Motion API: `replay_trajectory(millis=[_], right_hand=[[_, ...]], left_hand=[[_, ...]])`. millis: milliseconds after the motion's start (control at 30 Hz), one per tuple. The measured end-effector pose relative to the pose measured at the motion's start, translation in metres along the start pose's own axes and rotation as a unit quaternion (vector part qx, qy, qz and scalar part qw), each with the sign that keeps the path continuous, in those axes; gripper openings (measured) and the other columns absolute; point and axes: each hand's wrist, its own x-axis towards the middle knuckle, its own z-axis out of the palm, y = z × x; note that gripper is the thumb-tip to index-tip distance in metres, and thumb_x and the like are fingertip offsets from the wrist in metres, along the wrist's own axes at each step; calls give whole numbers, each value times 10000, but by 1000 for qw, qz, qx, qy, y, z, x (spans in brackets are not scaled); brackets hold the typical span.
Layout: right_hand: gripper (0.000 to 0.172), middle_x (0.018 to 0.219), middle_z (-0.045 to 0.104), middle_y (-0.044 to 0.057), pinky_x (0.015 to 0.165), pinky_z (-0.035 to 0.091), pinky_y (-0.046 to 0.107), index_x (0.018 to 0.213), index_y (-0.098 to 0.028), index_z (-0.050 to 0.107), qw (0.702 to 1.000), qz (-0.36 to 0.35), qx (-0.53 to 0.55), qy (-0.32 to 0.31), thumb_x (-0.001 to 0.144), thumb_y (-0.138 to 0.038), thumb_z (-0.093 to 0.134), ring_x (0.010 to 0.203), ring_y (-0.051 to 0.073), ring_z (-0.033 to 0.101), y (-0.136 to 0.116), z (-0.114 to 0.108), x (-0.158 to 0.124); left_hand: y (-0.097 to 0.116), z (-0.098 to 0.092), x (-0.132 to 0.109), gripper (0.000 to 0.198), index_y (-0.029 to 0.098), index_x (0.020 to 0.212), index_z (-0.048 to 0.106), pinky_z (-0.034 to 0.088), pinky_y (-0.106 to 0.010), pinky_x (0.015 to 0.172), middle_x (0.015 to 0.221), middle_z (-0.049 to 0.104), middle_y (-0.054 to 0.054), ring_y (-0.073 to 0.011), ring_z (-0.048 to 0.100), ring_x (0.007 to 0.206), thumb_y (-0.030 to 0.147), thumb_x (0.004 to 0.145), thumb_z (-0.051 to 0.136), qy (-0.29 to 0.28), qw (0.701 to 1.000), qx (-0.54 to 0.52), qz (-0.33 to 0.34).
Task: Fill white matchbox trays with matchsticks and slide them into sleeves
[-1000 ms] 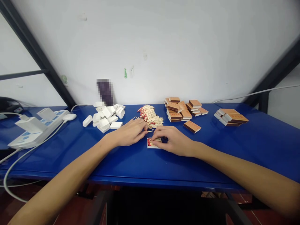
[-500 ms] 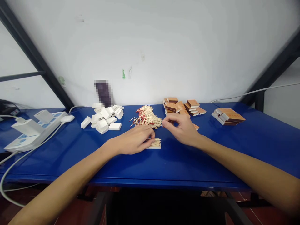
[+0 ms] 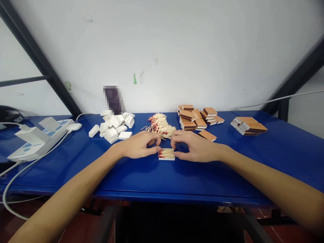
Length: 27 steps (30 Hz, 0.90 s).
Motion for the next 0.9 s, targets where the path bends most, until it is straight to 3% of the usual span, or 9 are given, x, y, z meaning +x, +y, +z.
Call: replay_trajectory(millis=[200,500,600,700,800,900], right_hand=[[51,820,588,7,668,397,272,801,-191,577,1000,-4,21,-15,833,-208,614,728,142,516,0,-1,1],[194,660,495,-35,567,329,248,687,-192,503,1000,17,2,-26,856,-244,583,587,107,421,1,7,2],[111,733,542,-17,598,355,258,815,-194,557,999,30,-24,-4,850,-286,609,651,128,471,-1,6,2],[309,910,613,28,651,407,286,1011,-202,570,998,42,-51,5,814,-412,684,760,170,545,-3,4,1],[550,1096,621,76,720,458,326,1145,-210,546,998,32,-62,2,738,-516,756,883,220,597,-4,5,0],[583,1129,617,99,784,478,359,1131,-199,551,997,9,-70,14,713,-538,776,966,254,603,-7,9,1]], left_hand=[[-9,0,-1,384,171,949,581,283,-242,533,652,456,45,-96,398,546,544,859,604,-50,997,-35,-44],[-4,5,1,359,170,981,619,284,-249,533,595,452,44,-104,421,522,505,931,500,-50,998,-41,-23],[-5,4,0,295,168,891,561,293,-244,533,629,467,43,-97,406,539,462,879,578,-34,998,-45,-23],[1,3,-2,341,177,732,469,270,-236,509,606,405,58,-79,326,526,451,820,652,-28,997,-71,-14],[15,6,-3,497,171,587,404,248,-240,479,517,363,63,-65,288,472,533,815,656,-72,992,-105,5],[29,13,-2,506,163,547,467,255,-254,477,469,426,57,-65,327,429,542,775,714,-91,994,-59,31]])
